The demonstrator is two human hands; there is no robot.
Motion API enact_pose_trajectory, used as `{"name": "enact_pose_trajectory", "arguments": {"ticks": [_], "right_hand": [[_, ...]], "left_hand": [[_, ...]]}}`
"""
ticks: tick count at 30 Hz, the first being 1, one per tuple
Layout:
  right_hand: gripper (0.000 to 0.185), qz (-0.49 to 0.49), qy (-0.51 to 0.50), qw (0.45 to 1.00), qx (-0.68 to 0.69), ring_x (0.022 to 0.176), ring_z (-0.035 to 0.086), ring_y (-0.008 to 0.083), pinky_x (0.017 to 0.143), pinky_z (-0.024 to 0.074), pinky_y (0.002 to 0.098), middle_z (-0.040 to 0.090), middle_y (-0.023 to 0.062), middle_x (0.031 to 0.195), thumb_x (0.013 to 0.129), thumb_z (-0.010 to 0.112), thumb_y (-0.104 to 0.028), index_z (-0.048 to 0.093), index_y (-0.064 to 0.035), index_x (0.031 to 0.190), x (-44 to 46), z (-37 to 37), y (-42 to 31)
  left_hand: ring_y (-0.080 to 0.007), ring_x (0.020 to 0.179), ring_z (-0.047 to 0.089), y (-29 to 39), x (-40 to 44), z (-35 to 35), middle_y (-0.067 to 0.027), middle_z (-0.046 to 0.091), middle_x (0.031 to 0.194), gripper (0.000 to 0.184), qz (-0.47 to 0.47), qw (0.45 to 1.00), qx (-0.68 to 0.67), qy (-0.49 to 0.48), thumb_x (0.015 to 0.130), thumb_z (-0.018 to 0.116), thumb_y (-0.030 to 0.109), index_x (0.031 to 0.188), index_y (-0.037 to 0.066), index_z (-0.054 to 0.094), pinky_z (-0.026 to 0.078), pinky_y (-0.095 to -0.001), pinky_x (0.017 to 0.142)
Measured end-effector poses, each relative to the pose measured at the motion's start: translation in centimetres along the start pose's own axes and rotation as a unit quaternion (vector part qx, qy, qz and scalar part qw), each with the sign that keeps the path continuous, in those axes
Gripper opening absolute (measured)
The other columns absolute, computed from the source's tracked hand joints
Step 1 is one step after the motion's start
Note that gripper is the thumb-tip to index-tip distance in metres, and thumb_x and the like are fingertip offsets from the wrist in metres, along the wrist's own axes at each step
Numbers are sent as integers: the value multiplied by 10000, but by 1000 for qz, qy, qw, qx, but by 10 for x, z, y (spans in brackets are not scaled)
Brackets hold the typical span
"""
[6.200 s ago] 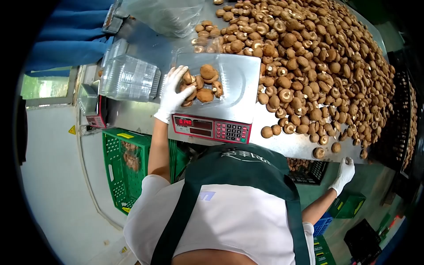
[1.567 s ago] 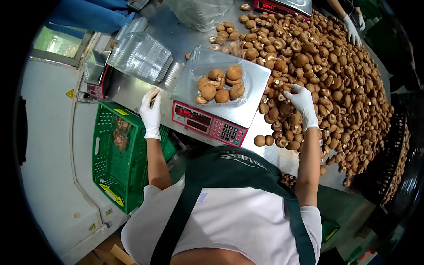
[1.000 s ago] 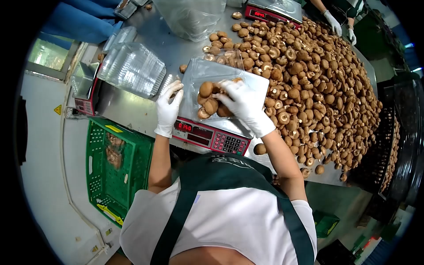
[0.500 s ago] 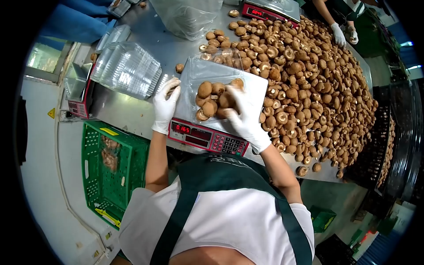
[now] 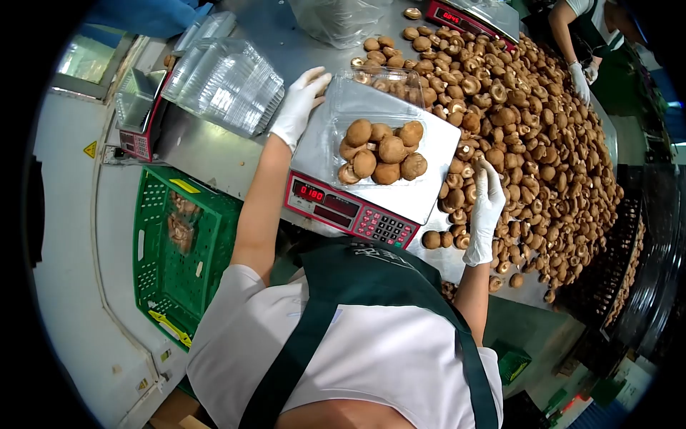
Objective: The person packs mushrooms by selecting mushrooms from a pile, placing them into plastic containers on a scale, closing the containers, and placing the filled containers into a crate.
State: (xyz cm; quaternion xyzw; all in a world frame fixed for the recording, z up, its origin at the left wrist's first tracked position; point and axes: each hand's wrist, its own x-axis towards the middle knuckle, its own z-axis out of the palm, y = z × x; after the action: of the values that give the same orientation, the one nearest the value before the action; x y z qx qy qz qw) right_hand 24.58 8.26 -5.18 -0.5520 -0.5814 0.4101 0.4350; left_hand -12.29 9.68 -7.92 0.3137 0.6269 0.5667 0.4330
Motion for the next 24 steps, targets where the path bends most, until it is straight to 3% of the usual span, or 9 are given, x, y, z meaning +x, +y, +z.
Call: {"name": "enact_pose_trajectory", "arguments": {"ticks": [5, 11, 13, 15, 17, 20, 23, 24], "right_hand": [[323, -6, -6, 1000, -24, 1046, 551, 157, 932, 408, 271, 607, 94, 1119, 934, 534, -193, 560, 14, 1181, -2, 4, 4], [308, 4, -23, 998, -55, 1016, 560, 145, 905, 423, 270, 619, 85, 1091, 917, 555, -169, 569, -5, 1177, -3, 7, 1], [298, -1, -21, 998, -67, 1014, 559, 136, 899, 427, 269, 623, 83, 1088, 912, 558, -161, 577, -13, 1171, -2, 7, 2], [281, -10, -17, 997, -70, 984, 576, 132, 865, 444, 257, 634, 71, 1065, 904, 566, -156, 590, -22, 1150, -3, 7, 0], [271, -13, -19, 998, -56, 962, 580, 125, 844, 450, 251, 638, 69, 1051, 900, 571, -152, 594, -17, 1134, -3, 8, -7], [276, -7, -35, 999, -19, 946, 573, 108, 826, 450, 237, 633, 62, 1043, 905, 568, -159, 587, -10, 1136, -2, 8, -10], [305, -4, -69, 997, 31, 938, 576, 109, 818, 461, 245, 632, 61, 1047, 898, 582, -183, 575, -22, 1156, -5, 10, -11], [321, 23, -94, 994, 43, 930, 584, 113, 815, 469, 254, 635, 63, 1041, 886, 596, -198, 575, -30, 1159, -6, 10, -10]], "left_hand": [[-263, 1182, 455, 0, 17, 17, -173, 489, 1261, 562, -6, 1000, 28, -3, 852, 617, 288, 1302, 8, 428, 367, -367, 982], [-275, 1176, 464, 24, 3, 22, -165, 488, 1270, 553, -31, 999, -28, -24, 872, 586, 292, 1314, 12, 408, 380, -363, 966], [-281, 1157, 482, 33, -8, 23, -179, 488, 1268, 512, 65, 989, -136, -2, 902, 535, 291, 1313, 14, 404, 397, -364, 948], [-279, 1123, 509, 50, -29, 19, -188, 501, 1244, 467, 112, 974, -191, -45, 939, 458, 283, 1310, 5, 397, 414, -356, 928], [-242, 1030, 563, 51, -48, 14, -160, 575, 1130, 433, 165, 976, -133, -60, 967, 387, 270, 1286, -23, 410, 422, -329, 914], [-160, 962, 573, 40, -83, 3, -94, 621, 1029, 229, 237, 969, 33, -64, 891, 563, 148, 1057, -2, 613, 445, -281, 848], [-216, 972, 578, 24, -113, 1, -107, 610, 1033, 146, 225, 965, 125, -55, 778, 650, 65, 910, 7, 632, 432, -315, 873], [-222, 976, 578, 20, -124, 2, -109, 605, 1039, 146, 252, 943, 211, -51, 770, 657, 57, 905, 11, 631, 430, -322, 877]]}}
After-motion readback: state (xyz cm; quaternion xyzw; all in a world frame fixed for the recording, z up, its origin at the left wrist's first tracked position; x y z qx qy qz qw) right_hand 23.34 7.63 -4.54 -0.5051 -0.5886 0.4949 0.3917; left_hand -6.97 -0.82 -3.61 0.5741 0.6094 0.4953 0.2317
